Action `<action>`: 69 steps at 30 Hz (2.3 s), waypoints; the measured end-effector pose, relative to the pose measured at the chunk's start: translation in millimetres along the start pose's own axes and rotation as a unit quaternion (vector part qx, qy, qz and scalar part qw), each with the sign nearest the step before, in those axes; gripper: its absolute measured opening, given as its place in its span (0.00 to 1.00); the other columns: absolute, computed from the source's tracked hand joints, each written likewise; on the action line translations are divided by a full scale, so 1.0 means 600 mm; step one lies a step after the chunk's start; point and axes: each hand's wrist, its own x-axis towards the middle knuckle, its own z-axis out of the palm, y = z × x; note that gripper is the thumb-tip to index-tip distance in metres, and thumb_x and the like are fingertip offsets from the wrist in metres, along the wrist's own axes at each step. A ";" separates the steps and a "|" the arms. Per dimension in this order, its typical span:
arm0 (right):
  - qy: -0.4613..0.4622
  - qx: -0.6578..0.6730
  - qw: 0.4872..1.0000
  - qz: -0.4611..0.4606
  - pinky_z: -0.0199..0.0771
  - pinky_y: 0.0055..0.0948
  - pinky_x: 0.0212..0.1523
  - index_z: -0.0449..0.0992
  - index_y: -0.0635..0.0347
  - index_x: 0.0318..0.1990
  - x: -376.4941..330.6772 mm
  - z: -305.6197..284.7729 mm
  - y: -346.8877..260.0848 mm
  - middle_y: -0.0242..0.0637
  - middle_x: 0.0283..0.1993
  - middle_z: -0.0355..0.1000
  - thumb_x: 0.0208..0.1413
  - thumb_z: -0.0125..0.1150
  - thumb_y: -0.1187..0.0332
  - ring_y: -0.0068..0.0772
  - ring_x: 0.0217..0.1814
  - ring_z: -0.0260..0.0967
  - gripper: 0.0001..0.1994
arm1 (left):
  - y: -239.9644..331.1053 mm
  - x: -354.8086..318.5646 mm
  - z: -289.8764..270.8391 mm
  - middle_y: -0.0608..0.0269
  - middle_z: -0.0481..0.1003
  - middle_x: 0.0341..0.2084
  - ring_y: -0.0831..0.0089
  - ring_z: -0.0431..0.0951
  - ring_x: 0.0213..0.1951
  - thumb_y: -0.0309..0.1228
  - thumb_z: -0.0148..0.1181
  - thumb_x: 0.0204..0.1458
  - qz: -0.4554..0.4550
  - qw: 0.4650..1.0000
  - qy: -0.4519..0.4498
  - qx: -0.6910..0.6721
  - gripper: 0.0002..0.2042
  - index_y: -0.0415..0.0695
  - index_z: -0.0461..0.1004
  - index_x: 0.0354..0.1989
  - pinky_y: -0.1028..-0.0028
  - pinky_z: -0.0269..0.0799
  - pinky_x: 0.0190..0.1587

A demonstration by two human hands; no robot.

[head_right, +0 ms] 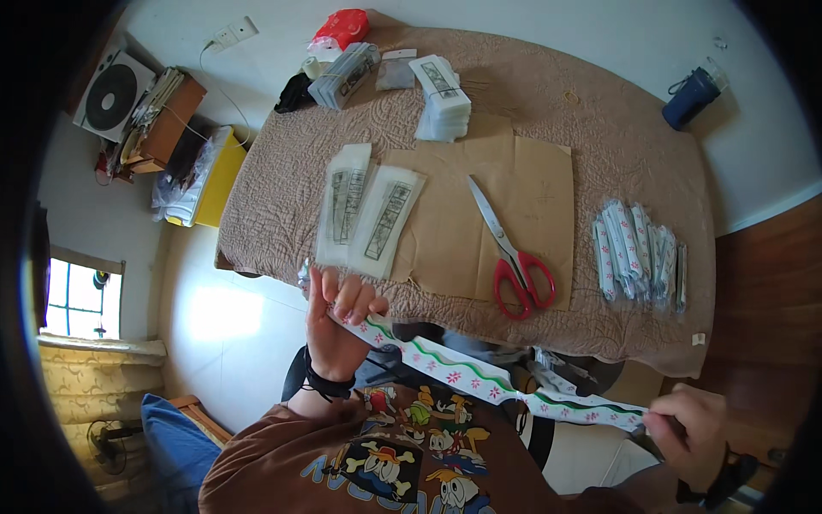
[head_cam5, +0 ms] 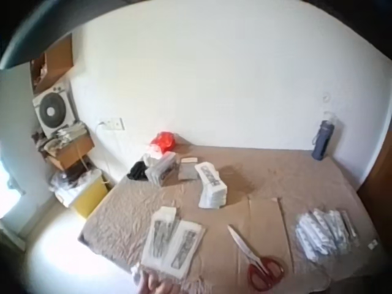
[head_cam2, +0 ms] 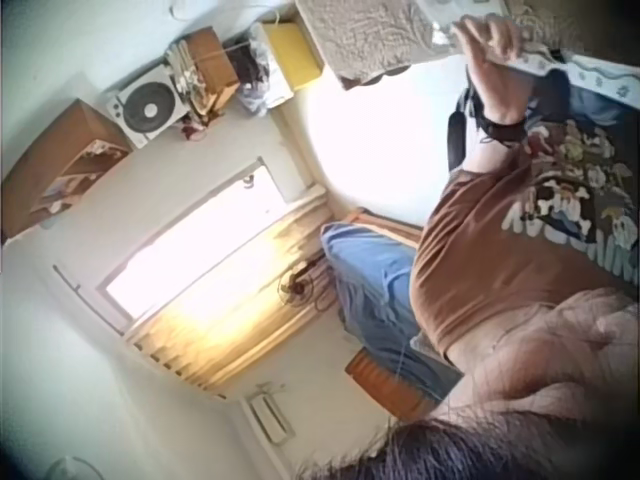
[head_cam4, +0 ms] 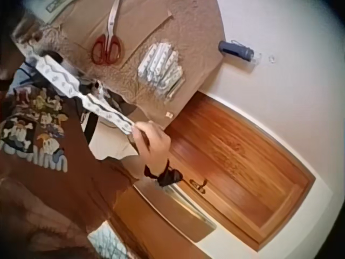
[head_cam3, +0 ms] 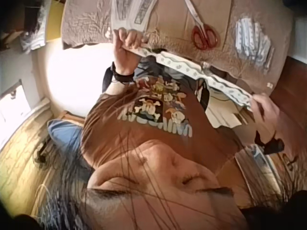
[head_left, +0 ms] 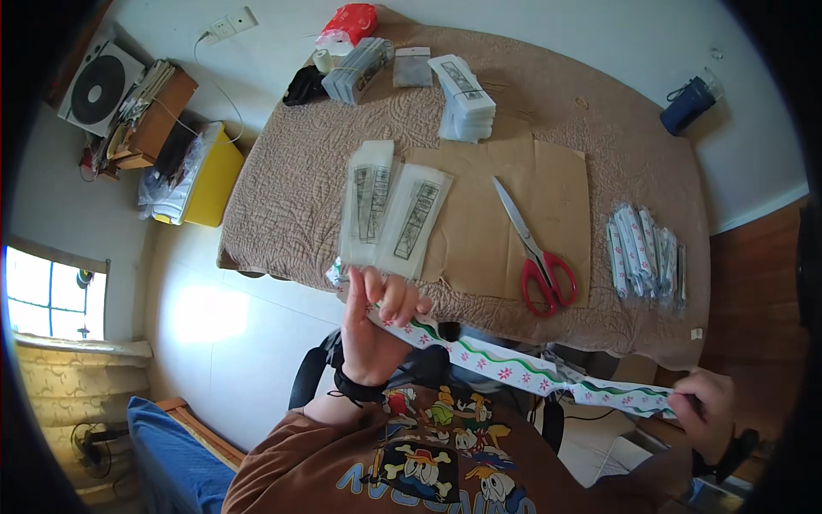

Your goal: The person is cutting individually wrapped items from a strip and organizing them on a table.

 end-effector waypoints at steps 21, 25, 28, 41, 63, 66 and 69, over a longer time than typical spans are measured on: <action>-0.059 0.696 0.710 -0.083 0.57 0.21 0.17 0.71 0.67 0.30 0.073 0.340 0.030 0.37 0.19 0.67 0.51 0.56 0.73 0.22 0.19 0.62 0.05 | 0.008 -0.030 -0.081 0.72 0.59 0.20 0.80 0.58 0.23 0.61 0.46 0.47 0.006 0.996 0.072 0.056 0.27 0.46 0.65 0.36 0.77 0.55 0.27; -0.135 0.687 0.706 0.107 0.59 0.18 0.19 0.69 0.64 0.30 0.111 0.401 0.001 0.31 0.20 0.66 0.54 0.54 0.70 0.17 0.20 0.62 0.06 | -0.088 -0.050 -0.066 0.66 0.63 0.28 0.75 0.63 0.29 0.62 0.51 0.43 0.020 0.975 0.024 0.219 0.30 0.46 0.64 0.40 0.75 0.60 0.34; -0.128 0.606 0.759 0.200 0.60 0.16 0.21 0.68 0.63 0.29 0.101 0.409 0.004 0.29 0.20 0.65 0.55 0.54 0.69 0.16 0.21 0.63 0.08 | -0.114 -0.057 -0.067 0.63 0.66 0.31 0.76 0.67 0.33 0.54 0.51 0.49 0.037 0.915 0.023 0.401 0.25 0.43 0.62 0.41 0.71 0.62 0.40; -0.338 0.422 0.841 0.001 0.71 0.22 0.33 0.71 0.72 0.34 0.057 0.315 0.125 0.40 0.28 0.73 0.57 0.48 0.74 0.25 0.31 0.71 0.08 | 0.072 -0.011 0.003 0.67 0.61 0.15 0.73 0.62 0.19 0.43 0.34 0.60 0.068 0.984 0.045 0.158 0.17 0.46 0.62 0.25 0.72 0.60 0.32; -0.407 0.348 0.841 -0.079 0.67 0.21 0.39 0.62 0.66 0.54 0.087 0.350 0.092 0.35 0.40 0.73 0.56 0.54 0.64 0.24 0.40 0.69 0.21 | 0.151 -0.029 -0.090 0.61 0.69 0.24 0.74 0.68 0.28 0.50 0.37 0.57 0.199 0.741 -0.033 0.641 0.25 0.38 0.69 0.36 0.71 0.63 0.35; -0.461 0.326 0.825 0.019 0.67 0.24 0.39 0.64 0.60 0.54 0.056 0.300 0.146 0.32 0.36 0.73 0.52 0.59 0.60 0.23 0.37 0.69 0.24 | 0.373 -0.027 -0.170 0.68 0.65 0.17 0.82 0.63 0.19 0.45 0.42 0.58 0.396 0.489 0.122 0.768 0.24 0.32 0.66 0.49 0.79 0.65 0.31; -0.389 0.190 0.901 0.032 0.69 0.29 0.34 0.68 0.57 0.48 0.011 0.278 0.186 0.40 0.29 0.71 0.51 0.57 0.57 0.35 0.31 0.71 0.20 | 0.556 -0.029 -0.167 0.73 0.63 0.14 0.86 0.61 0.16 0.39 0.44 0.58 0.331 0.424 0.254 0.804 0.16 0.47 0.69 0.50 0.82 0.56 0.18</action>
